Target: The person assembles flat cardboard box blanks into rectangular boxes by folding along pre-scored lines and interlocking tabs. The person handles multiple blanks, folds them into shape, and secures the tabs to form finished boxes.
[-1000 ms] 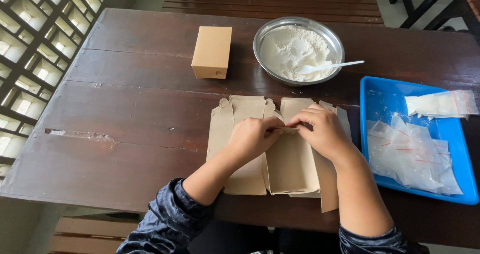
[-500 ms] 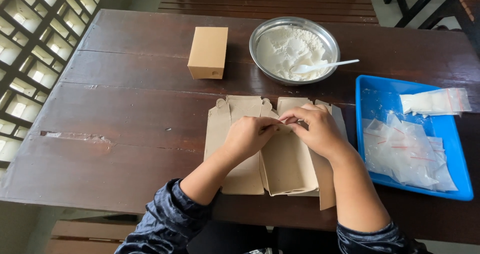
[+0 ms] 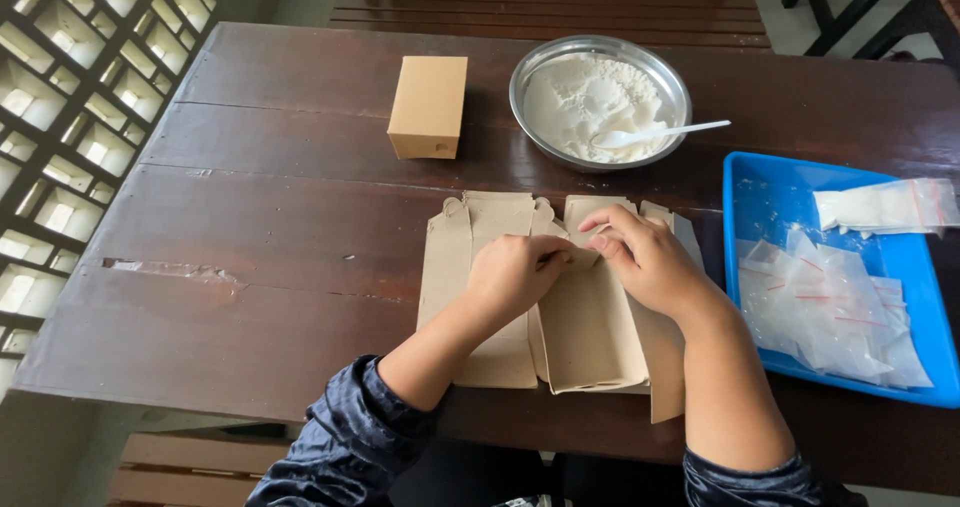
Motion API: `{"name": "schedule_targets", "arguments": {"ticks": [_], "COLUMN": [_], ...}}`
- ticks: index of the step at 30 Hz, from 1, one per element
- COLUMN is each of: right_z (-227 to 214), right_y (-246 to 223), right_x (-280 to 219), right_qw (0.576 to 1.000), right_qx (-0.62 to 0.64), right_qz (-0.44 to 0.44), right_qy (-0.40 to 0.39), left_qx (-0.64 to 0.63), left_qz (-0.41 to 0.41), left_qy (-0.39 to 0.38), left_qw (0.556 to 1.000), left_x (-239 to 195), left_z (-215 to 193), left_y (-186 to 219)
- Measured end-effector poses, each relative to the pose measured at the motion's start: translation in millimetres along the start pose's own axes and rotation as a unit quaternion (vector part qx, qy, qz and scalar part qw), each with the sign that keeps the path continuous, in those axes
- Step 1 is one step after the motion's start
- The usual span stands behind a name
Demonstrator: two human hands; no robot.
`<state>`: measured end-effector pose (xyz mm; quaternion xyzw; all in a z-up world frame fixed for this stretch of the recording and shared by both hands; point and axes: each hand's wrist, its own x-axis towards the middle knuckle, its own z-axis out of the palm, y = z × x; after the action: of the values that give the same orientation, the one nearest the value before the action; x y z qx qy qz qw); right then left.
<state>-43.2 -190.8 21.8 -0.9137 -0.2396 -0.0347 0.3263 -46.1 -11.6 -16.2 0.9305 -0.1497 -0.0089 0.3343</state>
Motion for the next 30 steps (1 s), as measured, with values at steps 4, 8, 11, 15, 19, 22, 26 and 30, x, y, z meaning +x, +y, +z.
{"name": "schedule_targets", "arguments": {"ticks": [4, 8, 11, 15, 19, 22, 26, 30], "right_z": [-6, 2, 4, 5, 10, 11, 14, 21], "right_y": [-15, -9, -6, -13, -3, -2, 0, 1], "right_x": [-3, 0, 0, 2, 2, 4, 3, 2], "right_qw": [0.999, 0.999, 0.999, 0.999, 0.998, 0.996, 0.983, 0.959], "right_qx": [0.028, -0.006, -0.019, -0.044, -0.055, -0.076, -0.169, -0.271], "right_qz": [0.041, 0.039, 0.033, 0.017, 0.008, -0.005, -0.015, -0.004], "right_qy": [-0.023, 0.000, 0.007, 0.024, 0.036, 0.053, 0.069, 0.079], "left_qx": [0.013, 0.100, 0.167, 0.280, 0.304, 0.303, 0.277, 0.241], "left_qz": [-0.003, 0.076, 0.164, 0.180, 0.169, 0.173, 0.174, 0.158], "left_qy": [-0.004, 0.037, 0.095, 0.160, 0.189, 0.193, 0.175, 0.141], "left_qw": [1.000, 0.991, 0.968, 0.929, 0.918, 0.917, 0.929, 0.947], "left_x": [1, -2, -1, 1, 9, 5, 12, 14], "left_z": [-2, -16, -13, 1, 22, 12, 20, 23], "left_y": [0, 8, 14, 22, 11, 17, 6, 1]}}
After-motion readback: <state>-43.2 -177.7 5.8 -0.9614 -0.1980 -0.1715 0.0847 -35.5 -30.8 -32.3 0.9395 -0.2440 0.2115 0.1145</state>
